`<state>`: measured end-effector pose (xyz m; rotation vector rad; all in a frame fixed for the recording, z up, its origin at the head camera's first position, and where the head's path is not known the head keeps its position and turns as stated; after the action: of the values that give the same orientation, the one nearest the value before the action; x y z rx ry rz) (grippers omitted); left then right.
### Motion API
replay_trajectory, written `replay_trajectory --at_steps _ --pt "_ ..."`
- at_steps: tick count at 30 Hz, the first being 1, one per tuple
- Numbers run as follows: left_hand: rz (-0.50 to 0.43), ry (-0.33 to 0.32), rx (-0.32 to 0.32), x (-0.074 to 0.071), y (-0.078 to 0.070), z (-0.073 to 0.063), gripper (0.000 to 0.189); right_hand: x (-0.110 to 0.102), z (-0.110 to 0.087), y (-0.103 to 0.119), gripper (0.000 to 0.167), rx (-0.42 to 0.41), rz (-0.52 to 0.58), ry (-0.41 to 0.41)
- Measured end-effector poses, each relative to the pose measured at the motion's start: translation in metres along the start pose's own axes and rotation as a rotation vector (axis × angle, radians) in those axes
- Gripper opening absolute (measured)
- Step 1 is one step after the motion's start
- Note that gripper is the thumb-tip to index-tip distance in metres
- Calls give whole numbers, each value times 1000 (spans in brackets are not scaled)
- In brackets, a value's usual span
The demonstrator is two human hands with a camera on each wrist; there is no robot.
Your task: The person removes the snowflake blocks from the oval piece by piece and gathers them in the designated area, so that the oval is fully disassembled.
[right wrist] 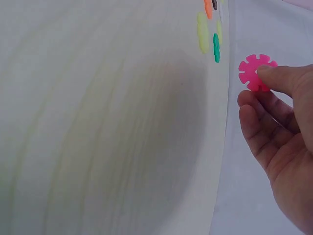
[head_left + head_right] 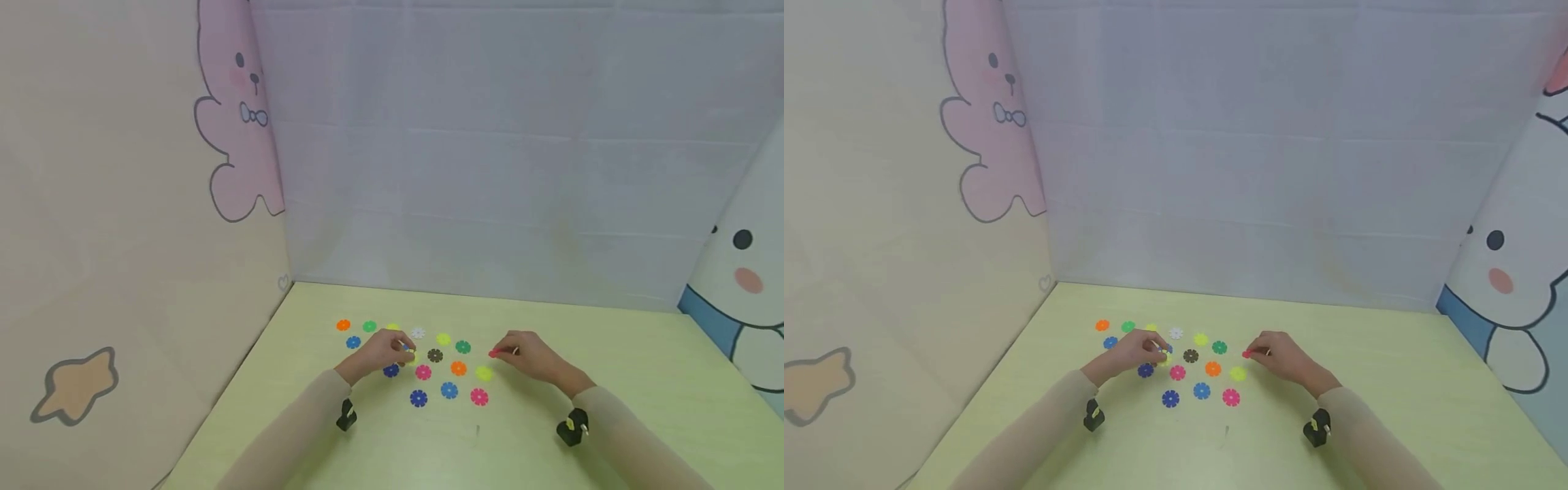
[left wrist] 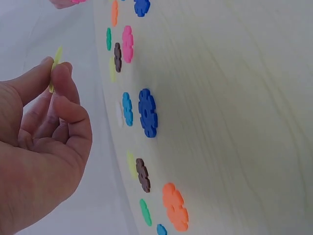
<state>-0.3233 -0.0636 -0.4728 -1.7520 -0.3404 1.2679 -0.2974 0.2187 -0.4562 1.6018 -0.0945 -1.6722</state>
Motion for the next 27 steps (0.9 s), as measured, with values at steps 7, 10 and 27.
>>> replay_trajectory --at_steps 7,10,27 --pt "70 98 24 0 11 -10 23 3 -2 -17 15 142 48 25" --pt "78 124 17 1 14 -15 24 3 -1 -25 21 173 61 29" --pt "220 207 47 14 30 -23 21 13 9 -49 21 274 139 18"
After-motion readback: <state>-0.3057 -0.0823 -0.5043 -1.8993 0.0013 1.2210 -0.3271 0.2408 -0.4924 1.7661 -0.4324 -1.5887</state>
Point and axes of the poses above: each hand's wrist, its own z-axis towards the middle knuckle, its own x-axis out of the palm, y = z × x, the point moved 6 cm from there along z, towards the middle knuckle, and after that the axes turned 7 degrees about z, right-handed, at the moved point
